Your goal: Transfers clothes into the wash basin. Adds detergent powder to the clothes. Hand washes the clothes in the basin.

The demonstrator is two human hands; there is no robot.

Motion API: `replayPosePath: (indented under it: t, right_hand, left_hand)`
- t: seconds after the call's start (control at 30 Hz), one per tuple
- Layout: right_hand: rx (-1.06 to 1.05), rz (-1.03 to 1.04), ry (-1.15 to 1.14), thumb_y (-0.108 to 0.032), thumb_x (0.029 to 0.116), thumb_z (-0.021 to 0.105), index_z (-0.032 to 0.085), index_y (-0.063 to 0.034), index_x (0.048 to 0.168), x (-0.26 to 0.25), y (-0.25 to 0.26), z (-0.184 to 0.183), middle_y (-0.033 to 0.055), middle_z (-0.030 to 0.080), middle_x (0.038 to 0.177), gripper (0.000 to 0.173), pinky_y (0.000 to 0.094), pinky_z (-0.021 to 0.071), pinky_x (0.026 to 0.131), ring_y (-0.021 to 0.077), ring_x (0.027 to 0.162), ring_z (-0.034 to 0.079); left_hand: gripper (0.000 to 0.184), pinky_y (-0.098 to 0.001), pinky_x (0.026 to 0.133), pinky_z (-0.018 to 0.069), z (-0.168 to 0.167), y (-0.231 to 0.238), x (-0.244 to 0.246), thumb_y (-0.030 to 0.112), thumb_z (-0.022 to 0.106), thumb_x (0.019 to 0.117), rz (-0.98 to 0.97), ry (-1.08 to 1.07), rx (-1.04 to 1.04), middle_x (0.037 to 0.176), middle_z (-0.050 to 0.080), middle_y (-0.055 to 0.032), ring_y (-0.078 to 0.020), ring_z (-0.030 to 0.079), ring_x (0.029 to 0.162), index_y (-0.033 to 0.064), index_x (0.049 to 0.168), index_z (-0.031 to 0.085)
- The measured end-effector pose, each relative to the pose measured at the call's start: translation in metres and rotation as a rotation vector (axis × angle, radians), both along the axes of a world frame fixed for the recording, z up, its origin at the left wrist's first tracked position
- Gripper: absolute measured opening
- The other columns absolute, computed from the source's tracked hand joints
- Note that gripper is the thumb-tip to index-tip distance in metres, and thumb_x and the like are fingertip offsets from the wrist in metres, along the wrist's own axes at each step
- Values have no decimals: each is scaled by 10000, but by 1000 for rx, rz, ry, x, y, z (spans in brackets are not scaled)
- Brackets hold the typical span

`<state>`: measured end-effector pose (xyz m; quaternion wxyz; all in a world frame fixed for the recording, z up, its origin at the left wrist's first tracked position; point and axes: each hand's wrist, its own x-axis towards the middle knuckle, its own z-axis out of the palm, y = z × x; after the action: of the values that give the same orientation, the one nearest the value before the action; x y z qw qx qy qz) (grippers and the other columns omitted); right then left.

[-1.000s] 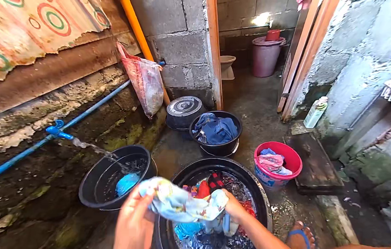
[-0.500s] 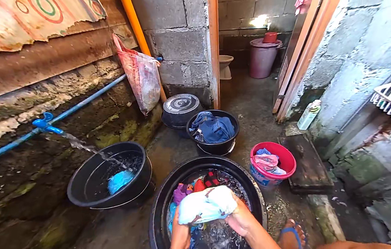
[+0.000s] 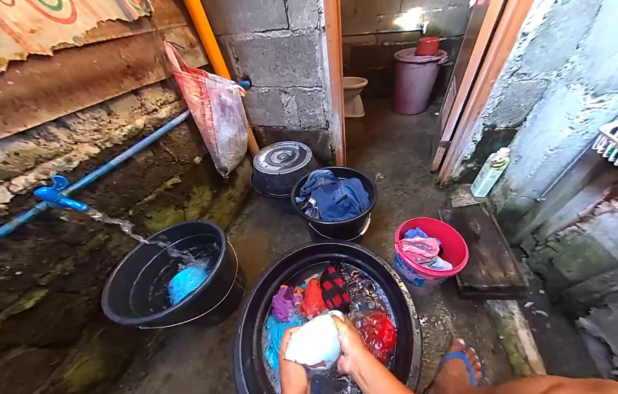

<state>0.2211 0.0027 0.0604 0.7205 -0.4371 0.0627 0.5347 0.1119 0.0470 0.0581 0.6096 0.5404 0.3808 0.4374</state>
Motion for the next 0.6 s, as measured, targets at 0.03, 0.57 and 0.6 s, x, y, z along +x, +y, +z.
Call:
replayPosePath:
  t: [0.03,0.57,0.6]
  right_hand:
    - [-15,19,-154,-163,1065,487,588,9,1234,1,2,5,141,696,1005,261,420,594,811,211,901,692]
    - [71,-189,-286,-101,966,447,578,-45,983,106,-37,10,46,666,789,144,378,586,675,152,728,667]
    - [113,-307,-189,-174,995,396,582,-81,969,125,-43,17,44,682,784,210,393,592,668,163,731,680]
  left_hand:
    - [342,-300,792,603,3,-2,0,110,257,1033,29,-12,-144,943,687,-35,-85,686,855,-6,1158,554]
    - [550,-422,949,556,12,34,69,196,563,997,-824,243,-449,1286,639,-108,-213,648,1127,111,1507,375]
    - [779,-442,1033,514,2,41,85,278,639,937,-878,294,-355,1438,552,-134,-235,585,1259,111,1588,245]
